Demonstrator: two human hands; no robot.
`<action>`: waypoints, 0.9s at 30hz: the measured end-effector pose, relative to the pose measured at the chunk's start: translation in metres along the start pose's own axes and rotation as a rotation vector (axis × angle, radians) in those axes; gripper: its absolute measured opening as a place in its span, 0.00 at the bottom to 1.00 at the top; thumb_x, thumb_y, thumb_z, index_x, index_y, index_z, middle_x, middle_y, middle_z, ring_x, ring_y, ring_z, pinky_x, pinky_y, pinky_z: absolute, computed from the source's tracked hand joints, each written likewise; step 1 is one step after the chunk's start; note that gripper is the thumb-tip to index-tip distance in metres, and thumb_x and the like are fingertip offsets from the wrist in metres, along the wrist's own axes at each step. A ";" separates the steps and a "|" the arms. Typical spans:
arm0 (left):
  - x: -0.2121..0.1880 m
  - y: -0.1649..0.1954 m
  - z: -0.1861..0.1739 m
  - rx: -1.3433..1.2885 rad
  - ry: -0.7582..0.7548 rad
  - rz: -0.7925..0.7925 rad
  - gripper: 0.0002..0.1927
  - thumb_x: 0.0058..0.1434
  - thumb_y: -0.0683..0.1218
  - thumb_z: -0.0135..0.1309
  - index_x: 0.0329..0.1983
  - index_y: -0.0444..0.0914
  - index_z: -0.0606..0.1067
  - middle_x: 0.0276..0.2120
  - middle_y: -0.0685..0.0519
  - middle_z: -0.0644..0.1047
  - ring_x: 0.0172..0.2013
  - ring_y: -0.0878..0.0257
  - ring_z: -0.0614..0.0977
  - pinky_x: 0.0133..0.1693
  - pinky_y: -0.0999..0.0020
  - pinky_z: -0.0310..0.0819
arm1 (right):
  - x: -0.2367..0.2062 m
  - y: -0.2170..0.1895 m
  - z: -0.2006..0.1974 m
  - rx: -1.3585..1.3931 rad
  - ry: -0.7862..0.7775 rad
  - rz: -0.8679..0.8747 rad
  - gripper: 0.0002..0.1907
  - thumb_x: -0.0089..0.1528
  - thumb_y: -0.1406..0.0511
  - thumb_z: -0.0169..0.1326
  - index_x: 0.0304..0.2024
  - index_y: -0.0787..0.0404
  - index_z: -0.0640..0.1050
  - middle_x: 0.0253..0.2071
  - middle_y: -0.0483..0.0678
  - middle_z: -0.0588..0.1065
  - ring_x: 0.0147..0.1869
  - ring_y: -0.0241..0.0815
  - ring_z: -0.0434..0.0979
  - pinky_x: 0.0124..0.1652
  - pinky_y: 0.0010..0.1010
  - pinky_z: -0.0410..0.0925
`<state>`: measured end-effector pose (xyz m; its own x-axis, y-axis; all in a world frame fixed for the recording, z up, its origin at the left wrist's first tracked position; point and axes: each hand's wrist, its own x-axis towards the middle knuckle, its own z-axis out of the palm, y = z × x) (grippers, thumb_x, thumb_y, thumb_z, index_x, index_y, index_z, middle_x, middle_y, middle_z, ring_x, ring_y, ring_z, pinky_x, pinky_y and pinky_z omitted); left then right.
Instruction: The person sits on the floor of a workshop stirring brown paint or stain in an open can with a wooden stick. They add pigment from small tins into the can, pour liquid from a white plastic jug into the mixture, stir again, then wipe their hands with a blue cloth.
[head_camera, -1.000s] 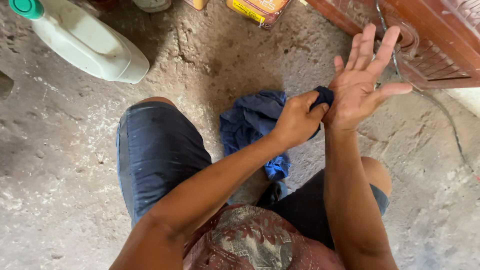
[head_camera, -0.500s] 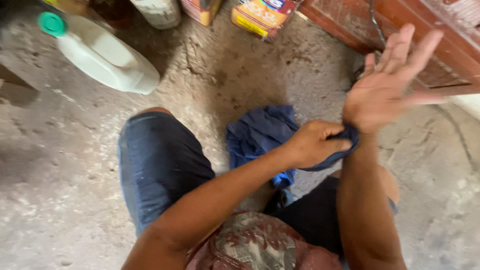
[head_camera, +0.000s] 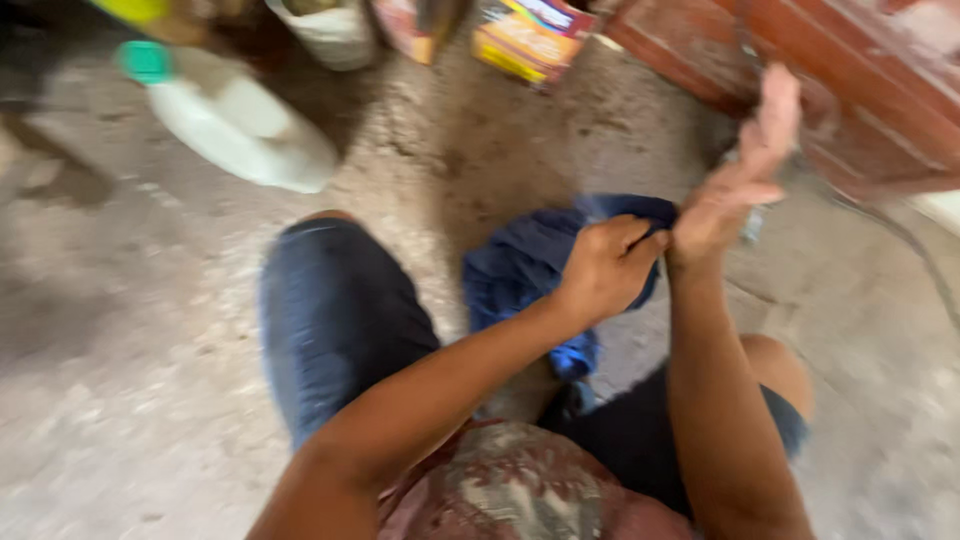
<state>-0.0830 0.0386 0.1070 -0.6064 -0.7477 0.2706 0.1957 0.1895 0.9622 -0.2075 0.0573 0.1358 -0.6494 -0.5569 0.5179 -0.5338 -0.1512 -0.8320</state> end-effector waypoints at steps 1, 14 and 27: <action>0.005 -0.002 -0.006 -0.104 0.002 -0.043 0.16 0.71 0.46 0.57 0.30 0.34 0.70 0.25 0.63 0.65 0.29 0.71 0.67 0.37 0.63 0.67 | -0.008 -0.003 0.008 0.018 0.010 0.021 0.54 0.67 0.28 0.24 0.79 0.58 0.50 0.81 0.54 0.55 0.82 0.46 0.53 0.76 0.38 0.49; 0.087 -0.001 -0.113 -0.736 0.113 -0.425 0.25 0.77 0.47 0.56 0.49 0.13 0.74 0.44 0.33 0.81 0.45 0.43 0.81 0.51 0.52 0.80 | 0.006 -0.020 0.010 -0.445 -0.029 -0.067 0.23 0.77 0.54 0.50 0.42 0.69 0.76 0.36 0.58 0.76 0.39 0.52 0.78 0.41 0.41 0.68; 0.071 0.052 -0.168 -0.536 0.087 0.076 0.26 0.67 0.30 0.44 0.67 0.37 0.71 0.61 0.50 0.76 0.62 0.63 0.75 0.69 0.69 0.66 | 0.059 -0.115 0.074 -0.233 -0.216 0.079 0.26 0.78 0.50 0.47 0.50 0.70 0.73 0.45 0.64 0.76 0.47 0.55 0.77 0.49 0.42 0.69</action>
<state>0.0135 -0.1112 0.1705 -0.5135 -0.7988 0.3133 0.6156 -0.0886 0.7831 -0.1442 -0.0186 0.2476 -0.5769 -0.7238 0.3786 -0.6121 0.0762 -0.7871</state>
